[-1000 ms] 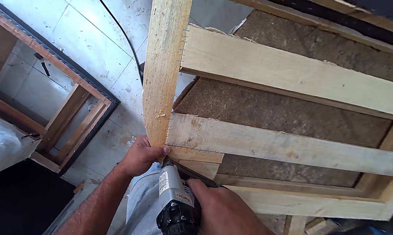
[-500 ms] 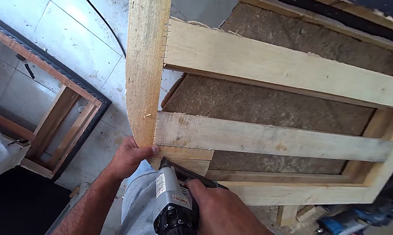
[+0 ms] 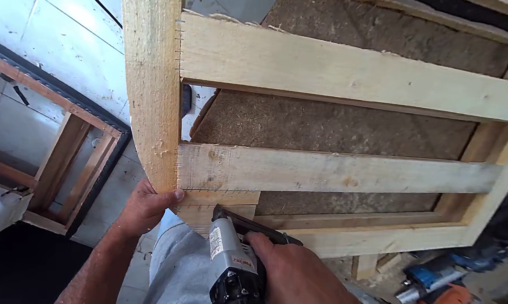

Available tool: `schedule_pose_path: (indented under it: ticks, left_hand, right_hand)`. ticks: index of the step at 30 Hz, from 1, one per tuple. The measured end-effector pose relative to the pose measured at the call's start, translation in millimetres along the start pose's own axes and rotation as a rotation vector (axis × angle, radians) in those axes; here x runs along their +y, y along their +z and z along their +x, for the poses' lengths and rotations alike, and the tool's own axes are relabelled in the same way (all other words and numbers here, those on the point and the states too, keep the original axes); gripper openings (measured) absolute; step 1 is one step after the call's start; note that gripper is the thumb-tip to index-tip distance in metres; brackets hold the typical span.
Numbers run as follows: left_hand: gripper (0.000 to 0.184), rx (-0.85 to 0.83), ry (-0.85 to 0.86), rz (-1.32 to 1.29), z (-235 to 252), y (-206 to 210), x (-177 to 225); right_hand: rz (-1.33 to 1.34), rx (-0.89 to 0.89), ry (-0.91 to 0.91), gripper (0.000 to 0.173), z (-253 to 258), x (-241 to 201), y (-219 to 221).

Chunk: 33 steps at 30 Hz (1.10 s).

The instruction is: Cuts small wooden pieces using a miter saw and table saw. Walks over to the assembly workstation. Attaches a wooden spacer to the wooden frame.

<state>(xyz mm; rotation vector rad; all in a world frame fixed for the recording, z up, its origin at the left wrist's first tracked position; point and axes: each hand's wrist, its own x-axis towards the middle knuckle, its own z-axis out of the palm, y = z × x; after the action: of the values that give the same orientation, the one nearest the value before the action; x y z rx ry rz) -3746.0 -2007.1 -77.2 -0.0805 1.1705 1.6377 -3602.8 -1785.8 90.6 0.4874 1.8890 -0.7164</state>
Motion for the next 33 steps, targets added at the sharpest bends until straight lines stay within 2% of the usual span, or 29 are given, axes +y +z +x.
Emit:
schedule_pose_path:
  ticks: [8,11,14,17,20,24,33]
  left_hand:
    - [0.025,0.001,-0.021,-0.022,-0.2,1.1,0.9]
    - [0.025,-0.018,-0.012,-0.029,0.3,1.0,0.8]
    - [0.026,-0.030,0.004,-0.030,0.7,1.1,0.2]
    - [0.026,-0.029,0.007,-0.031,0.6,1.3,-1.0]
    - [0.027,-0.024,0.005,-0.038,0.9,0.6,-1.5]
    - [0.030,0.015,0.000,-0.016,0.2,0.8,-2.0]
    - [0.031,0.004,0.007,-0.024,0.9,-0.6,-3.1]
  right_hand:
    - [0.008,0.021,0.015,0.056,-6.7,22.6,-1.9]
    - [0.016,0.005,0.027,0.060,-8.4,29.5,-3.9]
    - [0.010,0.026,0.014,0.055,-10.6,35.1,-3.7]
    - [0.015,0.025,0.008,0.061,-10.8,39.0,-2.4]
    - [0.019,0.050,0.023,0.057,-13.6,46.9,-1.4]
    - [0.026,0.034,0.034,0.061,-15.4,56.5,-3.4]
    - [0.003,0.043,0.033,0.060,-19.5,68.2,-3.4]
